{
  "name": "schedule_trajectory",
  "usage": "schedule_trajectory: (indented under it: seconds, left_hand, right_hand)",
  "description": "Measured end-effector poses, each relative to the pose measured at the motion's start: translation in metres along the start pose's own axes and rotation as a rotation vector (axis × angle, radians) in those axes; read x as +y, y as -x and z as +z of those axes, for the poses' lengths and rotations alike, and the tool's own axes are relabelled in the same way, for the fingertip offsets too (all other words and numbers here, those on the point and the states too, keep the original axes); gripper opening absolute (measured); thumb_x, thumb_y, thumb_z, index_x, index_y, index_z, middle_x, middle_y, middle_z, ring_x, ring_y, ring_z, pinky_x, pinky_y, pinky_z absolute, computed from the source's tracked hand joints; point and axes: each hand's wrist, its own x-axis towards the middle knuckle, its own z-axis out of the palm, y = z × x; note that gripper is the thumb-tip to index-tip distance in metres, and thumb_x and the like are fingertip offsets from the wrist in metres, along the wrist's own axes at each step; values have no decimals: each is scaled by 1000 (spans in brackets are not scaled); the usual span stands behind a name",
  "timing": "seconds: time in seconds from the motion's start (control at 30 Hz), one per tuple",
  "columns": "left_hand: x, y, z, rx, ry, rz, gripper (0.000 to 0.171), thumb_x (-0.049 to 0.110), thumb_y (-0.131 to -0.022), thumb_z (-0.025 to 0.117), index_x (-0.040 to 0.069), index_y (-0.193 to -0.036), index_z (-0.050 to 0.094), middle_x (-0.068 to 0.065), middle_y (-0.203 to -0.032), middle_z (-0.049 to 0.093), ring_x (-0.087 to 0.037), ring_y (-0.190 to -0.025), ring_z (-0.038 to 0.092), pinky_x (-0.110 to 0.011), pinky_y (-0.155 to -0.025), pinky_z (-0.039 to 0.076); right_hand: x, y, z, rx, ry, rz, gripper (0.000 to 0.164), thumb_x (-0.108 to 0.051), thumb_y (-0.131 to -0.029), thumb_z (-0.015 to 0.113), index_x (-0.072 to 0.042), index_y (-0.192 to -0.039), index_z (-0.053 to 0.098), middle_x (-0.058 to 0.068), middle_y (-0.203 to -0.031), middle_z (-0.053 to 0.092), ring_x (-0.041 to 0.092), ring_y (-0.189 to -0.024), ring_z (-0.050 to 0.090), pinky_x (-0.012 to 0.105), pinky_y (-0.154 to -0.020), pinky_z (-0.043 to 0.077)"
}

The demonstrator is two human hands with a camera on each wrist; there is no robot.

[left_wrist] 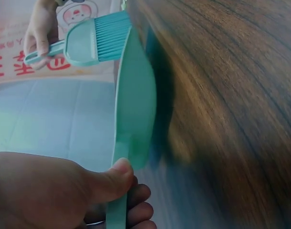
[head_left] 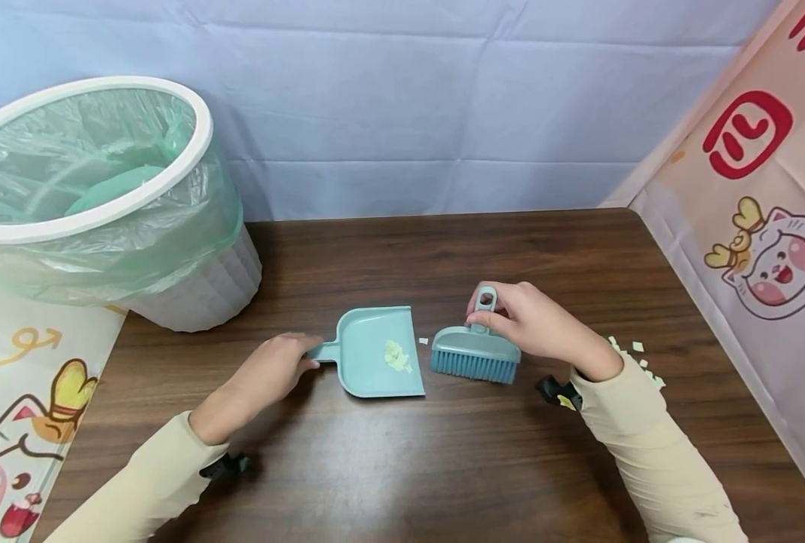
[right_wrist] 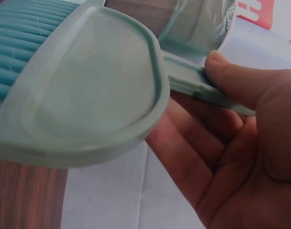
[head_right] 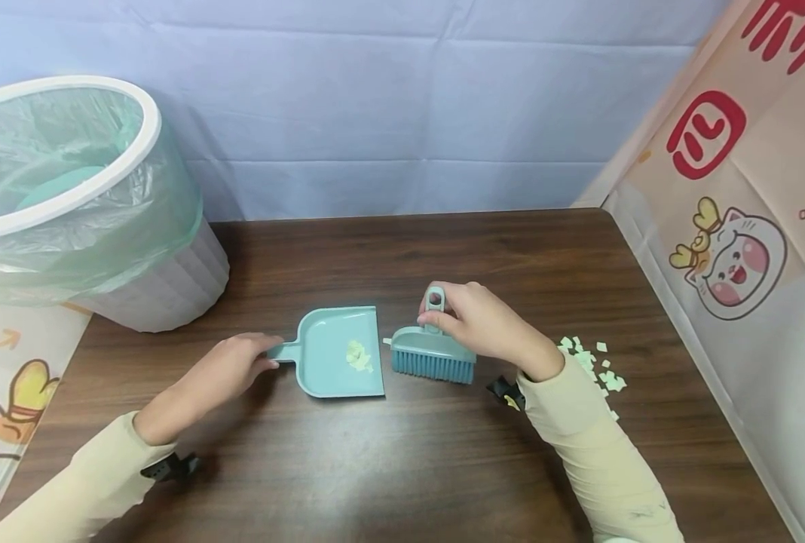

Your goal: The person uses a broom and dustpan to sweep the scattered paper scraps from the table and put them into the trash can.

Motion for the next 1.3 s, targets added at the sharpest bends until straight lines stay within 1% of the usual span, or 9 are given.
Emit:
schedule_trajectory:
  seconds: [0.1, 0.2, 0.3, 0.47, 0.63, 0.8, 0.93, 1.13, 1.3]
  left_hand:
    - [-1, 1, -1, -21, -9, -8, 17, 3, -89, 78, 11, -88, 63, 4, -80, 59, -16, -77, 59, -35, -69, 51]
    - [-2, 1, -1, -28, -21, -1, 16, 4, -88, 78, 11, -90, 64, 5, -79, 60, -15, -77, 60, -35, -69, 52]
    - [-1, -1, -1, -35, -28, 6, 14, 3, -88, 78, 9, -94, 67, 3, -81, 62, -16, -78, 62, -35, -70, 53]
    - [0, -3, 0, -59, -47, -3, 21, 4, -88, 78, 1, -108, 71, -4, -90, 69, -22, -86, 67, -38, -75, 55]
    - [2, -5, 1, -62, -60, 5, 26, 4, -89, 77, -1, -114, 71, -9, -98, 73, -27, -91, 69, -41, -79, 57]
    - [3, -7, 3, -77, -70, 6, 25, 6, -90, 77, 0, -114, 71, -9, -98, 72, -27, -90, 69, -42, -79, 57]
    - [7, -8, 0, -85, -71, -1, 25, 5, -90, 77, 0, -113, 71, -9, -98, 72, -27, -91, 69, -41, -78, 57]
    - [14, -9, -3, -92, -75, -5, 25, 5, -89, 78, 0, -112, 71, -8, -92, 71, -26, -89, 69, -39, -76, 57]
    - [21, -10, -10, -95, -91, -9, 22, 5, -89, 78, 1, -110, 71, -7, -91, 70, -26, -87, 69, -39, -74, 57]
  right_hand:
    - [1, -2, 0, 30, 0, 3, 4, -17, -100, 67, -15, -97, 69, -9, -65, 52, 6, -54, 37, 26, -51, 35]
    - [2, -3, 0, 95, 7, 16, 4, -18, -100, 68, -14, -99, 69, -7, -66, 54, 7, -53, 40, 26, -50, 36]
    - [0, -2, -1, 225, 61, 36, 4, -16, -100, 68, -13, -98, 67, -5, -66, 56, 8, -53, 43, 25, -49, 37]
    - [-11, 2, 5, 422, 239, 83, 8, -12, -100, 66, -8, -94, 61, -1, -63, 53, 12, -51, 44, 28, -48, 36]
    - [-24, 4, 25, 422, 346, 102, 16, -11, -99, 64, -7, -89, 53, -1, -56, 41, 17, -47, 43, 33, -46, 39]
    - [-34, 2, 49, 382, 302, 73, 16, -9, -98, 65, -8, -87, 52, -5, -56, 35, 11, -46, 39, 29, -45, 38]
    - [-41, -2, 58, 414, 218, 31, 13, -5, -96, 64, -8, -87, 55, -6, -56, 37, 5, -46, 34, 24, -45, 32]
    - [-45, -4, 61, 466, 79, 2, 12, -4, -96, 65, -9, -88, 58, -7, -58, 42, 4, -46, 36, 22, -45, 32]
    - [-44, -2, 51, 527, 29, -14, 9, -6, -97, 66, -10, -92, 61, -6, -60, 46, 5, -46, 41, 23, -43, 36]
